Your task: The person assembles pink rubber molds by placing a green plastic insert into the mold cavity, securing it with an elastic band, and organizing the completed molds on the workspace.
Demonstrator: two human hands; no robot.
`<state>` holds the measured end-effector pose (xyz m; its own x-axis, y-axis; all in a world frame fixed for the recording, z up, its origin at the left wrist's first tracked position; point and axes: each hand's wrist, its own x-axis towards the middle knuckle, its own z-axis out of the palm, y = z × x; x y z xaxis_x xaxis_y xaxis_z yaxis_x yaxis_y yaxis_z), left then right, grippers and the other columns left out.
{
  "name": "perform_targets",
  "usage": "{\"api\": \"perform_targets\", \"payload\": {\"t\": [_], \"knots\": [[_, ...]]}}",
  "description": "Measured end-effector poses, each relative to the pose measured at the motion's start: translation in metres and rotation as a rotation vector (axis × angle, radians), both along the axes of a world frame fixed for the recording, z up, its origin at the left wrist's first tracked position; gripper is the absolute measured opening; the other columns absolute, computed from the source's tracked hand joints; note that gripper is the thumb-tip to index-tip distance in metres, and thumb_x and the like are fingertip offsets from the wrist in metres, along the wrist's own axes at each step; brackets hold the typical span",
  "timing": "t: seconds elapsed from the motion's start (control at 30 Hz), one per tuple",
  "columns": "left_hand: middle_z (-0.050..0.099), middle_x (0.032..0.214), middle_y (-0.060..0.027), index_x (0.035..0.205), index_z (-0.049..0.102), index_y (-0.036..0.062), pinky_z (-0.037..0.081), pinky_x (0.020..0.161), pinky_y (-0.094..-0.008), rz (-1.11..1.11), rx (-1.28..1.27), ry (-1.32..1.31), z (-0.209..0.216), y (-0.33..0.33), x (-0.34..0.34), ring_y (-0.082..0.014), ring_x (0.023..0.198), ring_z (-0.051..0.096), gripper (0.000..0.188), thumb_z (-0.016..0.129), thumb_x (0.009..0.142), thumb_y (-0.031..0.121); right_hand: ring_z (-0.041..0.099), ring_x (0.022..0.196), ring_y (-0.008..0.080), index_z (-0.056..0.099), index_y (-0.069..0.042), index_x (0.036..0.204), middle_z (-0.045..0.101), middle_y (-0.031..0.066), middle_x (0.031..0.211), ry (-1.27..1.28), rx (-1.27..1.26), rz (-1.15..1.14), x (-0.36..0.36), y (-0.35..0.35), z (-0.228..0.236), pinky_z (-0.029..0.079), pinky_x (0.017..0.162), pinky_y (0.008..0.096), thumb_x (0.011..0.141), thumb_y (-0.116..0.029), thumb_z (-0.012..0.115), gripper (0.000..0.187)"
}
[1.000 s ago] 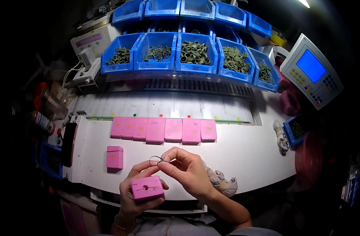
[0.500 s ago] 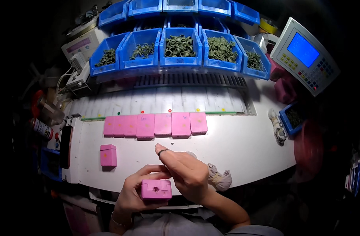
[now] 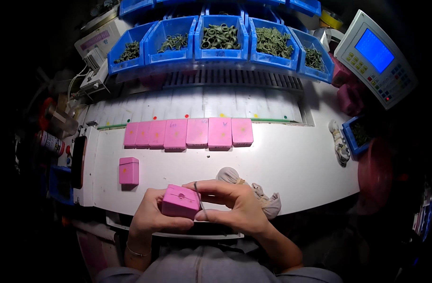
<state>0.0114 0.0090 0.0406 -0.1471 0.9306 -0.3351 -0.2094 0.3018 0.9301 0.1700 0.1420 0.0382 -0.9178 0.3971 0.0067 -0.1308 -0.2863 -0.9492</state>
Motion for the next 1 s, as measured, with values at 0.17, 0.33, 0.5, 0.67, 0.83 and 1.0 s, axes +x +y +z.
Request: {"api": "perform_targets", "payload": {"t": [0.17, 0.33, 0.5, 0.67, 0.83, 1.0], "knots": [[0.066, 0.076, -0.0066, 0.093, 0.066, -0.0003, 0.048, 0.066, -0.0244, -0.177, -0.05, 0.176, 0.005, 0.003, 0.001, -0.009, 0.07, 0.061, 0.033, 0.078, 0.069, 0.019, 0.061, 0.09, 0.0182, 0.058, 0.004, 0.108, 0.063, 0.0106, 0.096, -0.162, 0.398, 0.063, -0.002, 0.0, 0.008, 0.049, 0.084, 0.0294, 0.076, -0.009, 0.072, 0.036], [0.068, 0.083, -0.0065, 0.095, 0.066, -0.0002, 0.049, 0.073, -0.0253, -0.365, -0.148, 0.355, 0.003, 0.013, 0.0, -0.0073, 0.078, 0.06, 0.037, 0.079, 0.065, 0.016, 0.062, 0.079, 0.0217, 0.06, 0.002, 0.102, 0.061, 0.0131, 0.089, -0.235, 0.58, 0.171, -0.007, 0.005, 0.006, 0.049, 0.073, 0.0297, 0.073, -0.011, 0.07, 0.033], [0.067, 0.081, -0.0062, 0.094, 0.066, -0.0004, 0.048, 0.07, -0.0258, -0.447, -0.205, 0.43, 0.005, 0.021, -0.003, -0.0074, 0.074, 0.058, 0.036, 0.079, 0.066, 0.019, 0.061, 0.081, 0.0242, 0.06, 0.003, 0.101, 0.061, 0.0139, 0.088, -0.382, 0.676, 0.308, -0.017, 0.017, 0.016, 0.048, 0.073, 0.0301, 0.073, -0.015, 0.068, 0.035], [0.063, 0.076, -0.0079, 0.102, 0.06, 0.0002, 0.047, 0.064, -0.0281, -0.216, 0.015, 0.215, -0.021, 0.002, -0.023, -0.015, 0.067, 0.059, 0.049, 0.075, 0.072, 0.037, 0.06, 0.087, 0.0189, 0.059, 0.003, 0.105, 0.06, 0.0123, 0.1, -0.262, 0.276, 0.27, -0.022, 0.033, 0.001, 0.049, 0.079, 0.0306, 0.078, -0.009, 0.065, 0.03], [0.056, 0.073, -0.0023, 0.088, 0.057, 0.003, 0.043, 0.059, -0.024, 0.269, 0.098, -0.219, -0.033, -0.003, -0.083, -0.0091, 0.063, 0.051, 0.055, 0.034, 0.095, 0.053, 0.059, 0.089, 0.0121, 0.059, 0.002, 0.105, 0.061, 0.0072, 0.094, -0.406, 0.108, -0.085, -0.01, 0.033, -0.005, 0.047, 0.078, 0.0242, 0.084, -0.001, 0.06, 0.021], [0.063, 0.087, -0.0099, 0.098, 0.06, -0.0056, 0.051, 0.072, -0.0288, 0.765, 0.318, -0.159, -0.044, -0.005, -0.203, -0.016, 0.075, 0.06, 0.025, 0.056, 0.091, 0.018, 0.06, 0.087, 0.0132, 0.062, 0.003, 0.097, 0.061, 0.0063, 0.091, -0.482, 0.147, -0.083, -0.011, 0.021, -0.03, 0.047, 0.079, 0.0242, 0.083, -0.001, 0.06, 0.015]]}}
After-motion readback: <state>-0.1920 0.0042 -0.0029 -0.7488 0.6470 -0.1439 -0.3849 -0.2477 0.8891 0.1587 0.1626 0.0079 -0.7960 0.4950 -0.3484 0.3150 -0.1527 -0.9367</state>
